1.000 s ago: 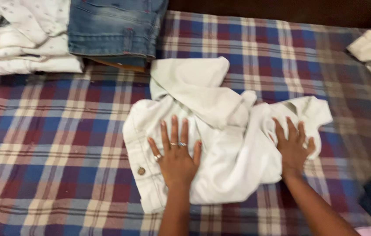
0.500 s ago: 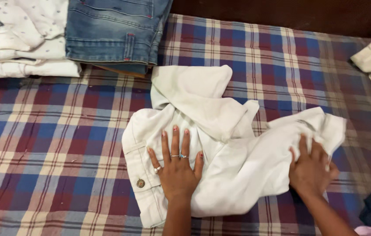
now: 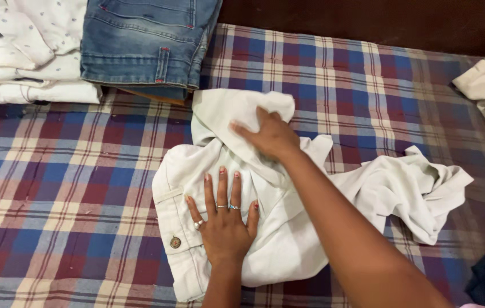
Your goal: The person folds a pair of blue jeans and then spreads out and buttons a pair of white pants on a bed.
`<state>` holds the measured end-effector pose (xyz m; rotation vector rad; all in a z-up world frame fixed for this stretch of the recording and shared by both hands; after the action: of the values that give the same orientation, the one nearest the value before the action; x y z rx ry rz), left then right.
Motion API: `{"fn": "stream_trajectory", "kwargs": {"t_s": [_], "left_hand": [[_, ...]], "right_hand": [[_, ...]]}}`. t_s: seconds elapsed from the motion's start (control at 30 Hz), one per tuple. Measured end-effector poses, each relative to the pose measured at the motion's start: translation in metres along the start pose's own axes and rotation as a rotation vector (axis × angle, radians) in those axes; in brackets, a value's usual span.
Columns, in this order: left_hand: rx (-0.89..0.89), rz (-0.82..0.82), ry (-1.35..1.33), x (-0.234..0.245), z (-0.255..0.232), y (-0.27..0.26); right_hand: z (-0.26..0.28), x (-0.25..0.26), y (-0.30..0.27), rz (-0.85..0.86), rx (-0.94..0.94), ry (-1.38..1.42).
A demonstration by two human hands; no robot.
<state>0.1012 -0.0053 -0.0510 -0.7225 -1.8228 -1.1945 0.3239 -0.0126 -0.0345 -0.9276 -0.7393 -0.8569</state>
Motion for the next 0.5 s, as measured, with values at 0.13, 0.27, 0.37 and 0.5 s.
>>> {"fn": "stream_trajectory", "kwargs": {"t_s": [0.13,0.27,0.37,0.5], "left_hand": [[-0.003,-0.024,-0.009,0.0,0.0,0.002],[-0.026,-0.015,-0.008,-0.001,0.0,-0.001],[-0.029,-0.019,-0.019,-0.001,0.001,-0.003],[-0.039,-0.056,-0.025,0.004,0.002,0.003]], "right_hand": [[-0.025,-0.019,0.004,-0.056,-0.07,-0.016],[-0.098,-0.029,0.015,-0.161,-0.236,0.333],[-0.145,-0.039,0.014,-0.113,-0.299,0.856],[-0.162,0.016,-0.016,0.183,-0.06,1.68]]}}
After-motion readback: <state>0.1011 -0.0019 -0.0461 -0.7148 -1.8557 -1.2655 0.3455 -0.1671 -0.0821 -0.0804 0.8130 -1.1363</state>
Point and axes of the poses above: each hand's wrist, its own y-axis towards the middle knuckle, its own x-axis out of the back of the hand, z = x × y, the point moved 7 cm from there along y, towards the middle knuckle, and after that the axes turned 11 degrees about -x, right-handed, at the moved point
